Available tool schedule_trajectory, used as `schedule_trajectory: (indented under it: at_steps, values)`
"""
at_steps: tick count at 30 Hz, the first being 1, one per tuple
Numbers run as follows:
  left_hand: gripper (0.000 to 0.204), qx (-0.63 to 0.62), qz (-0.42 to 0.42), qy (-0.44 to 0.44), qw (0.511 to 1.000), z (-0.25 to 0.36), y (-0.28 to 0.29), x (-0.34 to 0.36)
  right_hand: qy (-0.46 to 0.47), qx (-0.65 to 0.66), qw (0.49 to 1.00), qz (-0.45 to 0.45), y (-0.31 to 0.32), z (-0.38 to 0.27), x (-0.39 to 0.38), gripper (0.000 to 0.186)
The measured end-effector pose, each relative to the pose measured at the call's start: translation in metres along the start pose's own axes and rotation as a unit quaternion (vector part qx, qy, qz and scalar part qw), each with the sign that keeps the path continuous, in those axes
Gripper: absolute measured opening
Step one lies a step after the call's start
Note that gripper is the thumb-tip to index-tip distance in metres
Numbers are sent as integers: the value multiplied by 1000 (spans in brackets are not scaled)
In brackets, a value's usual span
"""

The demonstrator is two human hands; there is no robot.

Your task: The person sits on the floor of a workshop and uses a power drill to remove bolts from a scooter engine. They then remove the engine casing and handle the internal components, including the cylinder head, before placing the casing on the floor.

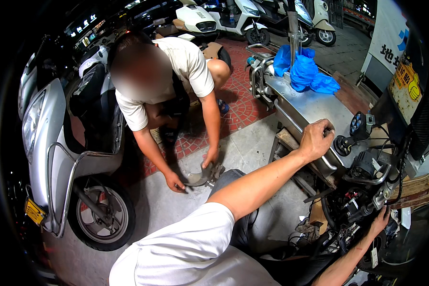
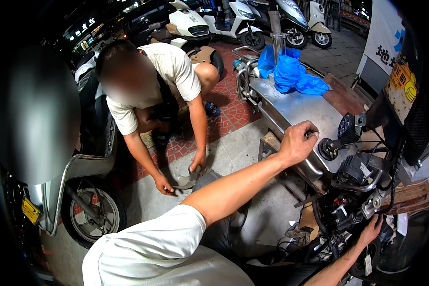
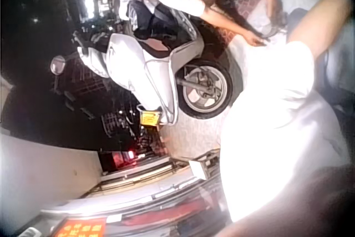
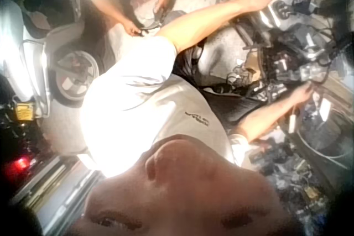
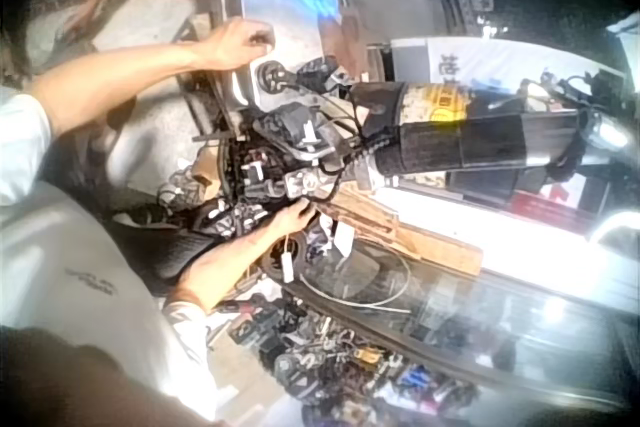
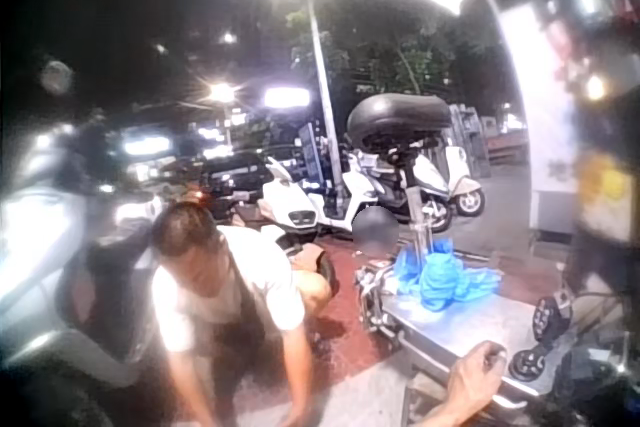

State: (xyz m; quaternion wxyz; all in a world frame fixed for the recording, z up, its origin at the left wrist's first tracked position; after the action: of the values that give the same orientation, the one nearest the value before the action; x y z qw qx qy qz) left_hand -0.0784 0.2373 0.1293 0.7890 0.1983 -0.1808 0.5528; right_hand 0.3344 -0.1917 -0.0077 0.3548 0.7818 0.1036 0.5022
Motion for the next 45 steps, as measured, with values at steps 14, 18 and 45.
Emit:
schedule_trajectory:
  at_steps: [14, 18, 45]
  values:
    - [21, 15, -9, 10, 1000, -4, 2, -1, -92, 105, 990, 0, -6, 1, 1, 47]
    - [20, -2, -14, 16, 1000, -3, -2, 0, -124, 134, 983, -20, -12, 26, -4, 53]
    - [30, 53, -37, 88, 994, 35, 6, 20, -151, 92, 984, 15, -3, 51, 3, 51]
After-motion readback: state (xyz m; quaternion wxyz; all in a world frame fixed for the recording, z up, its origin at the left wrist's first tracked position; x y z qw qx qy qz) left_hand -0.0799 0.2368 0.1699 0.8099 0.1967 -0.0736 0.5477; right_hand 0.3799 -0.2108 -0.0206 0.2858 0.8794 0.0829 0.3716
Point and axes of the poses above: each hand's wrist, its own x-axis towards the middle knuckle, its own y-axis out of the back of the hand, z = x × y, the point moved 10 cm from there along x, towards the middle knuckle, and after that the axes turned 2 degrees about z, right-handed, at the moved point
